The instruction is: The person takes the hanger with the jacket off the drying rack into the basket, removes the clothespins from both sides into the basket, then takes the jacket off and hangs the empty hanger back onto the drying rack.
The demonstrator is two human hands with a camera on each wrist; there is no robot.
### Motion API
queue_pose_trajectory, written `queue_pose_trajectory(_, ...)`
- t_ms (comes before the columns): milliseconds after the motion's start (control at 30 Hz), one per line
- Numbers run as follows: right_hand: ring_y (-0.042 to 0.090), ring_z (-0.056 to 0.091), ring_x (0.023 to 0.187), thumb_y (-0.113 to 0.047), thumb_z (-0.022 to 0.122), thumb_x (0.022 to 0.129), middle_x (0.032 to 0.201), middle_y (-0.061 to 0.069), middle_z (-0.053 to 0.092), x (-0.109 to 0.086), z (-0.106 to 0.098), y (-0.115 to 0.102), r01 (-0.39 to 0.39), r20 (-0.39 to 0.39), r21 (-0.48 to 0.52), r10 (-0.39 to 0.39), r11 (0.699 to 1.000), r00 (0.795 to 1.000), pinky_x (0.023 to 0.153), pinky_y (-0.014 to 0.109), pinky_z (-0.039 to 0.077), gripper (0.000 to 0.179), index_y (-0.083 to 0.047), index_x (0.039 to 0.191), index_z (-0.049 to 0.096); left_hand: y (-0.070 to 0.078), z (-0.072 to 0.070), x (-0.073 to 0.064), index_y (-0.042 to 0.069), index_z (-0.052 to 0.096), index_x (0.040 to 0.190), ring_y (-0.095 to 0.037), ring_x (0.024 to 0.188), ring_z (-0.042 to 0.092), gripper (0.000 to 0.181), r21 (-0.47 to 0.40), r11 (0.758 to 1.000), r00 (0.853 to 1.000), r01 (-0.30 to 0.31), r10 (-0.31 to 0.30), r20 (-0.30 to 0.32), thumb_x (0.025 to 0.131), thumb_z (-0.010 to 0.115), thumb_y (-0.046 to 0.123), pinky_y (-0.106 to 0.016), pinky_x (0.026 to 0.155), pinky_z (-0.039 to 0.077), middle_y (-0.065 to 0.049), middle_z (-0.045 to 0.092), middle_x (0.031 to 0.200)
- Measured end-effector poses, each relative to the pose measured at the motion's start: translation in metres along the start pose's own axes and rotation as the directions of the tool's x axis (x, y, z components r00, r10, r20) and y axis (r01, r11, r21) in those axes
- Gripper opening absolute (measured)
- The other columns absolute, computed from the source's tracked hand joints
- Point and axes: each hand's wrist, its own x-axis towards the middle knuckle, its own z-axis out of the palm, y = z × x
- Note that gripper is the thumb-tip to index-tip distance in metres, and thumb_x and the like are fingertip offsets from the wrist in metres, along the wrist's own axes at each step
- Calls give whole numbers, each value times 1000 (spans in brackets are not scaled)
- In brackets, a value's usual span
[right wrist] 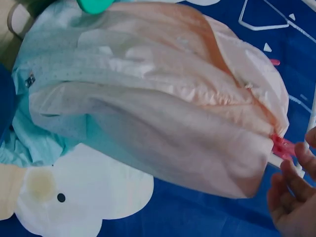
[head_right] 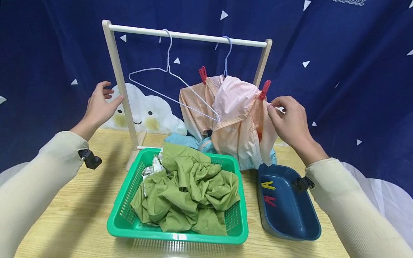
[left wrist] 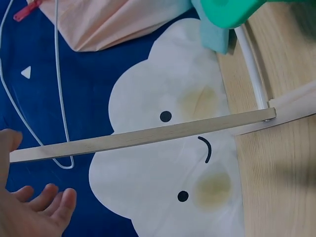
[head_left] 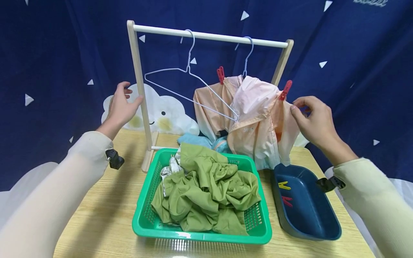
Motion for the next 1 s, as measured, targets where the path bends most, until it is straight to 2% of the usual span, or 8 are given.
queue_pose_trajectory(133,41,51,117,-28,51,104,128,26,56,8,2,7,-71,14,-6,71,997,997,100,61,44,37,3,123,56,2,3,7,3,28,157,-43,142,43,67,28,1000,998,-1,-1,68,101,55,27,-55,116,36,-27,51,148)
queue_pose_trajectory(267,44,48,125,-34,51,103,139,26,52,15,4,11,-123,67,-1,123,992,990,104,64,42,50,-2,141,42,3,7,11,0,39,153,-43,135,53,54,63,998,996,-15,10,83,103,48,20,-53,111,42,-29,59,137)
queue_pose_trajectory(400,47,50,125,-41,51,102,145,29,48,20,7,9,-178,173,-22,179,984,968,101,66,46,66,-9,155,28,4,12,10,0,47,147,-43,127,59,47,97,995,995,-30,21,94,104,48,19,-54,103,48,-30,62,131)
queue_pose_trajectory(533,46,53,113,-45,51,102,137,32,50,23,11,8,-172,275,-84,188,982,943,93,64,51,70,-6,156,28,4,16,12,-3,52,140,-46,122,62,42,118,992,995,-44,33,92,103,54,19,-55,98,53,-32,62,130)
queue_pose_trajectory(733,41,59,97,-40,54,103,120,34,58,30,12,9,-93,375,-108,127,990,918,79,52,57,62,7,142,45,6,17,14,-6,56,135,-45,119,64,37,167,985,997,-30,19,68,103,53,12,-53,93,55,-32,64,126)
queue_pose_trajectory(800,36,61,86,-36,57,102,106,30,62,33,11,11,-73,413,-98,108,992,904,69,43,59,56,10,133,52,8,18,13,-6,56,135,-45,118,65,37,186,982,997,-22,9,71,103,51,11,-52,92,55,-32,64,126)
queue_pose_trajectory(900,26,56,70,-26,64,99,77,16,56,39,10,13,-36,468,-79,68,996,881,56,29,48,41,11,118,61,8,19,14,-7,57,134,-45,117,65,36,212,977,997,-22,8,70,103,49,12,-51,92,55,-32,64,127)
queue_pose_trajectory(1000,19,50,61,-19,70,96,64,4,47,45,10,17,-9,521,-69,44,998,852,51,27,41,31,10,102,65,7,19,15,-8,59,129,-45,112,67,35,230,973,998,-29,16,58,103,48,12,-51,88,55,-32,66,124)
